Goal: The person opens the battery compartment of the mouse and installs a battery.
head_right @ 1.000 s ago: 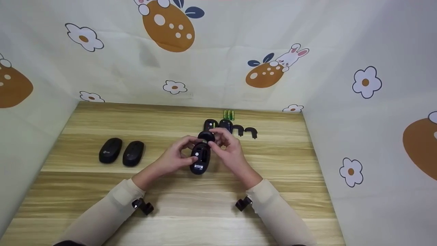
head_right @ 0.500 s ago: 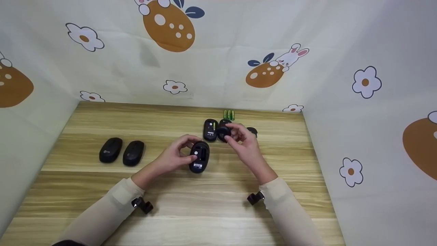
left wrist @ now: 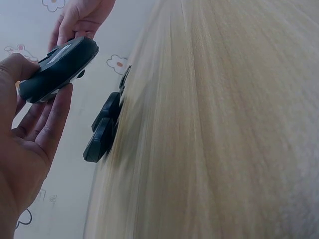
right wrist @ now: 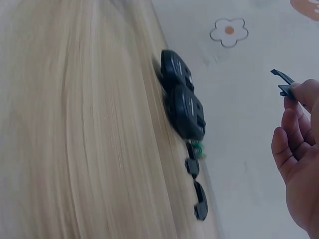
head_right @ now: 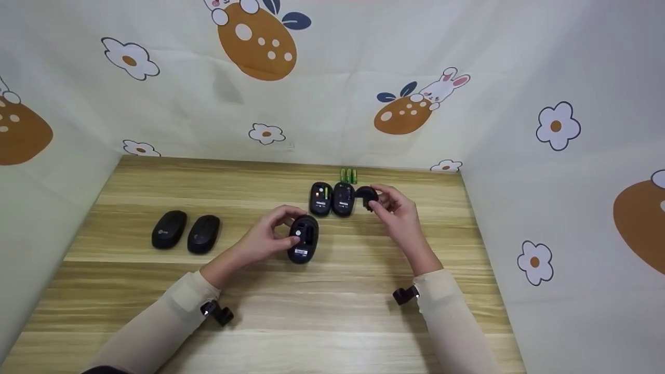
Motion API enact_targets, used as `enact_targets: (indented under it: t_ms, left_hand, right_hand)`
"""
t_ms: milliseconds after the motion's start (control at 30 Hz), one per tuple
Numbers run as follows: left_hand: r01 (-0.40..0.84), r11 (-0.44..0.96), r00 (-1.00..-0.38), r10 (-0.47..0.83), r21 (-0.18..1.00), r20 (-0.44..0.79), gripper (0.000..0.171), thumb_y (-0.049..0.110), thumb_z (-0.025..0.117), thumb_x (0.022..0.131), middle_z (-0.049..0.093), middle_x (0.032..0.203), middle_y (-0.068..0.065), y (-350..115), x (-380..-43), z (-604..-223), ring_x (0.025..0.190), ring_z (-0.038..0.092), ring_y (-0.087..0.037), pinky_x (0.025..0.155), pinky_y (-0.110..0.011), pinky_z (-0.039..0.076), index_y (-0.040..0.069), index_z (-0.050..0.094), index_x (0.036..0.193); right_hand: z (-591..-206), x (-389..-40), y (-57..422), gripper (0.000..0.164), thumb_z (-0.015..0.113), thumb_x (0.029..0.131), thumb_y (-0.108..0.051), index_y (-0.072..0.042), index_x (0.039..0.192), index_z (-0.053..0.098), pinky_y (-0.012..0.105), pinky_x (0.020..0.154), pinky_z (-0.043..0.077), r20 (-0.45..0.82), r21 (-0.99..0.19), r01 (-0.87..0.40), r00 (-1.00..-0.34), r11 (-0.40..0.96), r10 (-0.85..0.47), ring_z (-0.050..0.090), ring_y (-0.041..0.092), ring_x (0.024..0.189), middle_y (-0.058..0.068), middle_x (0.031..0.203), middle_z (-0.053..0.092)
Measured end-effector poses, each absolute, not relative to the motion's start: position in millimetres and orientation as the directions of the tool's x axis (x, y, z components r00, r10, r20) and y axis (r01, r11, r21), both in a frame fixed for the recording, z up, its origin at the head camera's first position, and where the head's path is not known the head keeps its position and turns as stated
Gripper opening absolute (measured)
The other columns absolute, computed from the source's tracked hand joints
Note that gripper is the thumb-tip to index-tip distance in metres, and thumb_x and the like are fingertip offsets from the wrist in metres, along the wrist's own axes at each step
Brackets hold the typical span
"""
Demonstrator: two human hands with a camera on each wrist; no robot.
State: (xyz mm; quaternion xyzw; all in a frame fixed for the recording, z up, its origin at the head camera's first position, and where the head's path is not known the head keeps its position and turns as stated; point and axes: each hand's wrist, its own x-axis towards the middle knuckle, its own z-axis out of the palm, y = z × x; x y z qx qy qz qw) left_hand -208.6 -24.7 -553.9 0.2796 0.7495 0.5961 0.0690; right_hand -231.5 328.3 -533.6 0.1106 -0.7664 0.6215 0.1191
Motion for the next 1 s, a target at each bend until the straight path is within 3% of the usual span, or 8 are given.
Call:
enact_targets:
  t_ms: [333,567,733,1000]
  left_hand:
    - [0.328,0.129,-0.84,0.493,0.936,0.226,0.057,0.0,0.082,0.09,0.069,0.131,-0.006,-25.6,-208.7,-554.5,0.114,0.068,-0.026,0.112,-0.057,0.051,0.01,0.066,0.144]
    - [0.328,0.135,-0.842,0.491,0.935,0.224,0.057,0.0,0.082,0.09,0.069,0.133,-0.006,-26.8,-209.6,-555.2,0.114,0.068,-0.025,0.112,-0.053,0.051,0.01,0.066,0.144]
    - [0.334,0.147,-0.843,0.489,0.931,0.225,0.056,0.002,0.082,0.091,0.069,0.134,-0.005,-27.7,-209.8,-556.1,0.114,0.069,-0.023,0.113,-0.048,0.05,0.01,0.066,0.144]
    - [0.324,0.147,-0.847,0.485,0.934,0.218,0.056,0.003,0.082,0.091,0.068,0.135,-0.005,-28.6,-209.7,-554.7,0.115,0.068,-0.026,0.114,-0.057,0.049,0.012,0.067,0.144]
  right_hand:
    - [-540.6,-242.9,359.4,0.039,0.077,0.097,0.01,0.006,0.136,0.073,0.018,0.063,0.053,0.27,-0.927,-0.256,-0.963,0.275,0.012,0.061,0.012,0.07,0.015,0.091,0.071]
    - [-535.1,-242.4,372.0,0.039,0.072,0.101,0.011,0.01,0.14,0.068,0.016,0.06,0.05,0.236,-0.903,-0.214,-0.972,0.373,0.014,0.059,0.013,0.071,0.03,0.096,0.067]
    - [-528.2,-239.3,378.0,0.036,0.072,0.102,0.008,0.011,0.138,0.068,0.015,0.059,0.047,0.242,-0.877,-0.22,-0.97,0.428,-0.002,0.059,0.011,0.071,0.033,0.095,0.067]
    - [-539.0,-247.2,395.5,0.035,0.072,0.103,0.006,0.013,0.137,0.068,0.016,0.061,0.049,0.171,-0.877,-0.141,-0.985,0.459,0.024,0.06,0.01,0.074,0.033,0.097,0.067]
